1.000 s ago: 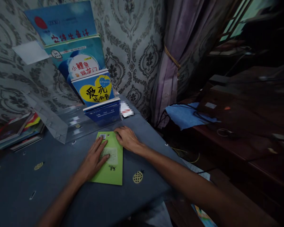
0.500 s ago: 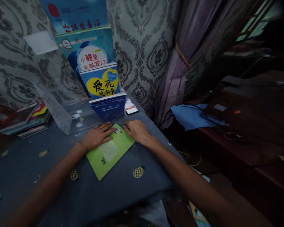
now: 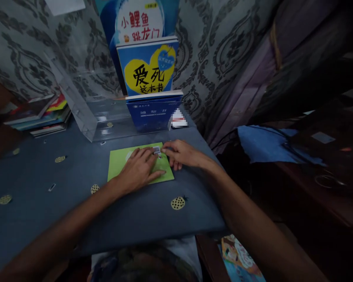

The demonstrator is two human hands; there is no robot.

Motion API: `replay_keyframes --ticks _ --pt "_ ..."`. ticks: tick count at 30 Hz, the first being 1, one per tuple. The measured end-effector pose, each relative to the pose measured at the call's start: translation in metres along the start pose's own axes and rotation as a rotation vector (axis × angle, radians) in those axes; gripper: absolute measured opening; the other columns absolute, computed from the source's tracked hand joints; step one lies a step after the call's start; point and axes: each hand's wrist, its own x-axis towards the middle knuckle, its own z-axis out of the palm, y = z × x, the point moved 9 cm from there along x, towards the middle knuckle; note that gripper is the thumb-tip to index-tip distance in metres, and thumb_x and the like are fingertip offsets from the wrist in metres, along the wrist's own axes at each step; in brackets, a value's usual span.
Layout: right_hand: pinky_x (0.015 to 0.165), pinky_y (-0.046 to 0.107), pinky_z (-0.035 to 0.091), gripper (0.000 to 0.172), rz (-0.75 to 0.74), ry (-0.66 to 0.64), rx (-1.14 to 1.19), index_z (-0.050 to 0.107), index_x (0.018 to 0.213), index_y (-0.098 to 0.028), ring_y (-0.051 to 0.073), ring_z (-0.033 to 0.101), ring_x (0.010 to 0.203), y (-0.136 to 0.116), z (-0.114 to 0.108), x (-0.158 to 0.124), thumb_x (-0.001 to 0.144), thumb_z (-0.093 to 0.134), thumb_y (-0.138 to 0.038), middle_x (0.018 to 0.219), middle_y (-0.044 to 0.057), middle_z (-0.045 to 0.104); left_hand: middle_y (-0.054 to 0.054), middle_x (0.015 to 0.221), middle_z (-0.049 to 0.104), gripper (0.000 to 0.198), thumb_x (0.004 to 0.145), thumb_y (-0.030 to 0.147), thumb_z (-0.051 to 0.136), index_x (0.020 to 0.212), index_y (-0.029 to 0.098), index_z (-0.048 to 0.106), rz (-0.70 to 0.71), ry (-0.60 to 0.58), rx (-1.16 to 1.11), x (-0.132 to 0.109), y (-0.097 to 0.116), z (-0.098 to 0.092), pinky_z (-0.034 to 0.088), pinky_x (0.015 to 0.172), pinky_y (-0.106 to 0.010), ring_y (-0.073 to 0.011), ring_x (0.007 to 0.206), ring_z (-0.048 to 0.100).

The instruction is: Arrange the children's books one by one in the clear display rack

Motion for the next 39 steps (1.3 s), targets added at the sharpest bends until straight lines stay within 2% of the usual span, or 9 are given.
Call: replay_keyframes --ticks 4,8,10,13,17,21,26,30,39 --pt "0.049 0.02 0.045 0.02 -0.129 0.088 -0.13 0.068 0.096 -0.013 0.009 0.057 0.042 -0.009 -0.006 0.001 0.099 0.051 -0.023 0.056 -0.003 0.064 -0.02 0.141 0.056 0.08 0.09 0.072 0.05 0.139 0.009 0.051 0.09 -0.044 -0.025 -0.011 0.02 0.003 0.038 0.11 -0.051 -0.0354 0.133 0.047" --pt "0.06 0.025 0.046 0.022 -0.268 0.266 -0.188 0.073 0.095 -0.013 0.014 0.063 0.061 -0.019 -0.019 0.0 0.094 0.054 -0.025 0.071 0.003 0.071 -0.019 0.136 0.059 0.067 0.096 0.061 0.05 0.137 0.008 0.052 0.101 -0.071 0.06 -0.012 0.024 0.004 0.042 0.107 -0.048 -0.0334 0.129 0.051" --pt "0.062 0.026 0.044 0.021 -0.317 0.299 -0.205 0.074 0.094 -0.014 0.016 0.062 0.068 -0.022 -0.02 -0.001 0.091 0.058 -0.027 0.079 0.004 0.074 -0.018 0.131 0.062 0.059 0.097 0.056 0.051 0.132 0.008 0.055 0.117 -0.084 0.103 -0.012 0.028 0.004 0.046 0.102 -0.045 -0.0321 0.123 0.055" --pt "0.066 0.026 0.045 0.022 -0.331 0.258 -0.162 0.074 0.094 -0.015 0.017 0.064 0.073 -0.02 -0.015 0.003 0.091 0.057 -0.029 0.084 0.005 0.075 -0.018 0.122 0.065 0.049 0.1 0.048 0.049 0.124 0.006 0.058 0.154 -0.095 0.147 -0.013 0.035 0.005 0.052 0.093 -0.044 -0.0309 0.114 0.06" --pt "0.071 0.029 0.05 0.026 -0.319 0.218 -0.017 0.073 0.098 -0.015 0.018 0.068 0.074 -0.012 -0.005 0.009 0.092 0.053 -0.029 0.078 0.005 0.075 -0.019 0.116 0.068 0.043 0.103 0.043 0.045 0.117 0.006 0.062 0.174 -0.035 0.136 -0.015 0.038 0.002 0.055 0.087 -0.044 -0.0298 0.107 0.064" --pt "0.069 0.029 0.051 0.032 -0.341 0.251 0.067 0.073 0.098 -0.016 0.018 0.067 0.07 -0.002 0.004 0.002 0.091 0.056 -0.042 0.072 0.003 0.074 -0.015 0.107 0.07 0.039 0.104 0.04 0.044 0.109 0.008 0.065 0.167 0.008 0.102 -0.015 0.037 -0.001 0.057 0.083 -0.042 -0.0281 0.104 0.065" --pt "0.077 0.031 0.053 0.04 -0.332 0.33 0.161 0.074 0.096 -0.017 0.019 0.069 0.075 0.009 0.008 -0.02 0.091 0.058 -0.054 0.076 0.004 0.075 -0.01 0.101 0.071 0.033 0.103 0.039 0.047 0.107 0.012 0.066 0.132 -0.011 0.067 -0.014 0.033 -0.005 0.055 0.079 -0.034 -0.0239 0.1 0.065" --pt "0.079 0.031 0.053 0.045 -0.332 0.312 0.158 0.074 0.092 -0.018 0.019 0.069 0.075 0.01 0.009 -0.023 0.092 0.057 -0.059 0.076 0.004 0.076 -0.009 0.099 0.07 0.033 0.104 0.037 0.045 0.105 0.013 0.067 0.117 -0.046 0.046 -0.014 0.033 -0.005 0.055 0.077 -0.035 -0.0242 0.098 0.065" --pt "0.076 0.032 0.054 0.049 -0.323 0.21 0.133 0.076 0.095 -0.018 0.02 0.071 0.075 0.005 0.005 -0.022 0.09 0.059 -0.064 0.074 0.005 0.076 -0.01 0.1 0.071 0.033 0.105 0.031 0.041 0.104 0.012 0.068 0.123 -0.034 0.031 -0.013 0.035 -0.005 0.056 0.078 -0.037 -0.0236 0.096 0.066"
